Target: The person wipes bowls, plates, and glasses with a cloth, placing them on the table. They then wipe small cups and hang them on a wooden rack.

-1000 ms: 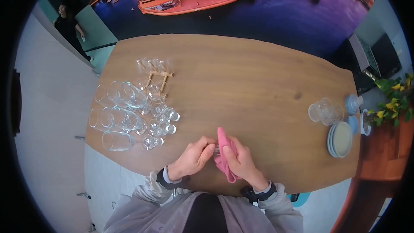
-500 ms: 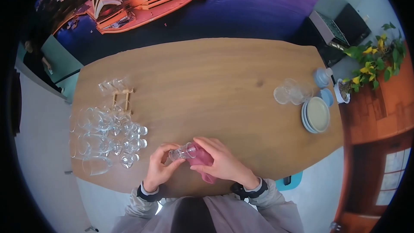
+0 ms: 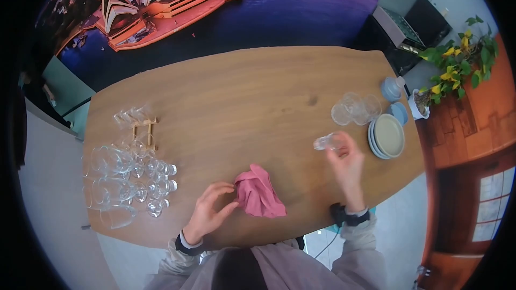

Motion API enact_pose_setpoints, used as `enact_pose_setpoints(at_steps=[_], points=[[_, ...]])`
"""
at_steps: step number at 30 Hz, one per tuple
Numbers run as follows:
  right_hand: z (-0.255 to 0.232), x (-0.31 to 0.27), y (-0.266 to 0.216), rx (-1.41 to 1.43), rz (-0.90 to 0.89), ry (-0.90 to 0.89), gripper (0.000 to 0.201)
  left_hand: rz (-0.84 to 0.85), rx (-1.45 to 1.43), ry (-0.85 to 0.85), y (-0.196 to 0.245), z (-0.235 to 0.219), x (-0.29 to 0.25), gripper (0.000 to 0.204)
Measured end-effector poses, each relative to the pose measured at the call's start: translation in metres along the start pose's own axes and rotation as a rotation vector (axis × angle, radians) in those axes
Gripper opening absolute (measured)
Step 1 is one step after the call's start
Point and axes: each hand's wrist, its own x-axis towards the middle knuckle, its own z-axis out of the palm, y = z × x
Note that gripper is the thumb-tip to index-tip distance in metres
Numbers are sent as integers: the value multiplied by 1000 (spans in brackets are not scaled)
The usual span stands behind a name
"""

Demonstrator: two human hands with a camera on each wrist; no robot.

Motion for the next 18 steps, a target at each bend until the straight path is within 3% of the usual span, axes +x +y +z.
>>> enact_pose_setpoints(at_steps=[2,4,5,16,18], points=[[-25,28,45,-8,-12,83,49,-8,-5,-1,0,1,0,32],[-46,48,74,-283,-37,169,51,-21,-7,-4,-1,3,0,30],[-50,54,85,-284,-36,170,51,-19,-5,3,-3,3,0,28],[-67,76,127,-299,-11,158,52,-40,109,52,-17,-1,-10,21],[-77,82,153,-471,-71,123,54,-1,84,47,-23,-1,-13,20]])
